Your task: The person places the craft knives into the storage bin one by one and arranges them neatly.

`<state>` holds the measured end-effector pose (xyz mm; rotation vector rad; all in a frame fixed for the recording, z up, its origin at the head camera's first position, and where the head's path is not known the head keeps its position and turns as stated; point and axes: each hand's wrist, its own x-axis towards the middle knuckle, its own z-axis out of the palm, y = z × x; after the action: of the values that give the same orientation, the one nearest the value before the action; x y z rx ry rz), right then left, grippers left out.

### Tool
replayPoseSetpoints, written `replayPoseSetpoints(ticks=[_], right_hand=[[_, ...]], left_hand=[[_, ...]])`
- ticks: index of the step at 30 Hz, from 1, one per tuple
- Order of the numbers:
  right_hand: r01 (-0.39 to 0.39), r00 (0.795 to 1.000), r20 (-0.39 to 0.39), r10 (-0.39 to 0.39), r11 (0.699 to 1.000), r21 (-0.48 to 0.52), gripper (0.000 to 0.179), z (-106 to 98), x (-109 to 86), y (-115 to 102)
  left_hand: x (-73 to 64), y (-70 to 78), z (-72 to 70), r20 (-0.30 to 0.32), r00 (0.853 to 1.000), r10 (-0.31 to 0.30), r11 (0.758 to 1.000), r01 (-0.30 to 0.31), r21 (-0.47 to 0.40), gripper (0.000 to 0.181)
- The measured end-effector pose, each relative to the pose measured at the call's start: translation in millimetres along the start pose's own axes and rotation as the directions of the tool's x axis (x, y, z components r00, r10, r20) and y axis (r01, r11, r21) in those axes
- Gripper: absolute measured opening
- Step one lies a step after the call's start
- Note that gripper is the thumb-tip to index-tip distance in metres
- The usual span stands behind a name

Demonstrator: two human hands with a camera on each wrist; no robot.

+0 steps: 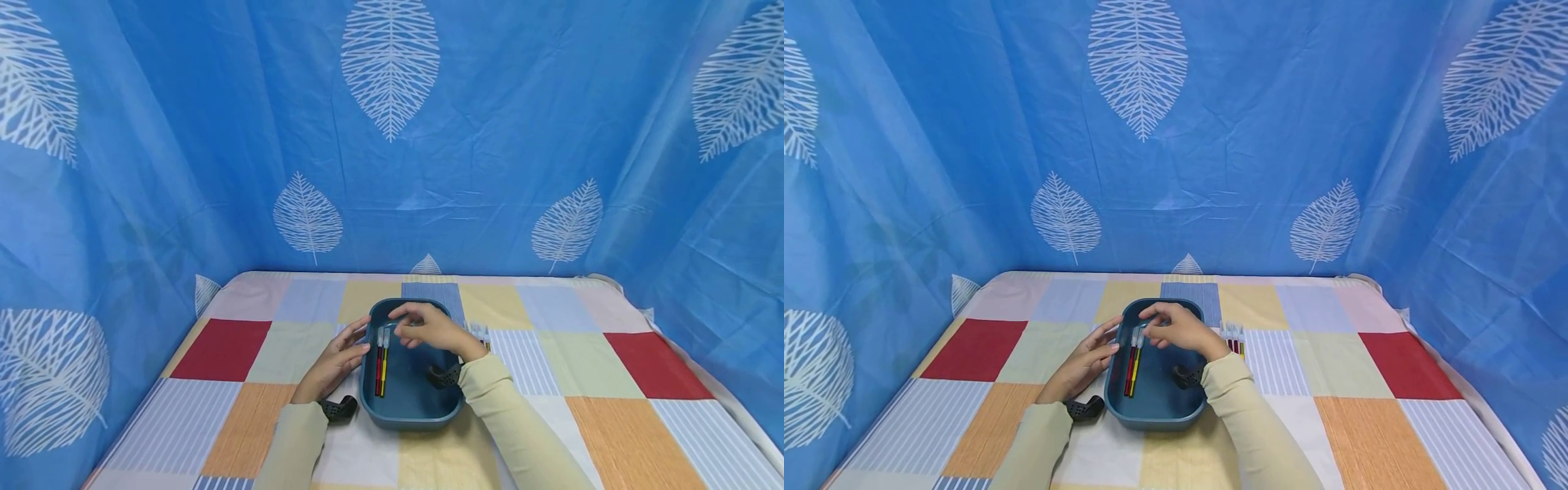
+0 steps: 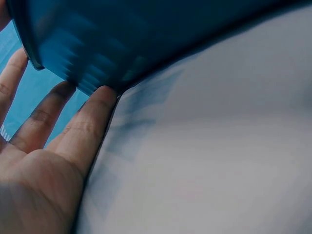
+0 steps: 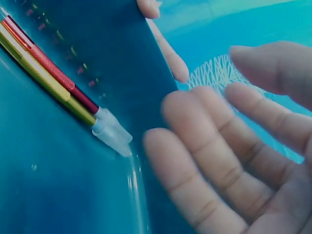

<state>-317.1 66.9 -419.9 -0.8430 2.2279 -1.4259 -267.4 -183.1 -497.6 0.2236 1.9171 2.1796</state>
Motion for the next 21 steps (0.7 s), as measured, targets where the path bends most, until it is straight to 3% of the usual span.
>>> replayPoseSetpoints(ticks=[9, 21], right_hand=[[0.103, 0.989, -0.114, -0.096, 0.993, 0.063, 0.041, -10.6, -14.6, 8.6], [0.148, 0.965, -0.23, -0.123, 0.985, 0.091, 0.033, -24.7, -37.8, 7.8]], left_hand=[[0.6, -0.1, 1.1, -0.003, 1.0, 0.004, 1.0, -0.004, 0.003, 0.069], [1.4, -1.8, -2.5, 0.012, 1.0, 0.006, 1.0, -0.006, -0.017, 0.07]])
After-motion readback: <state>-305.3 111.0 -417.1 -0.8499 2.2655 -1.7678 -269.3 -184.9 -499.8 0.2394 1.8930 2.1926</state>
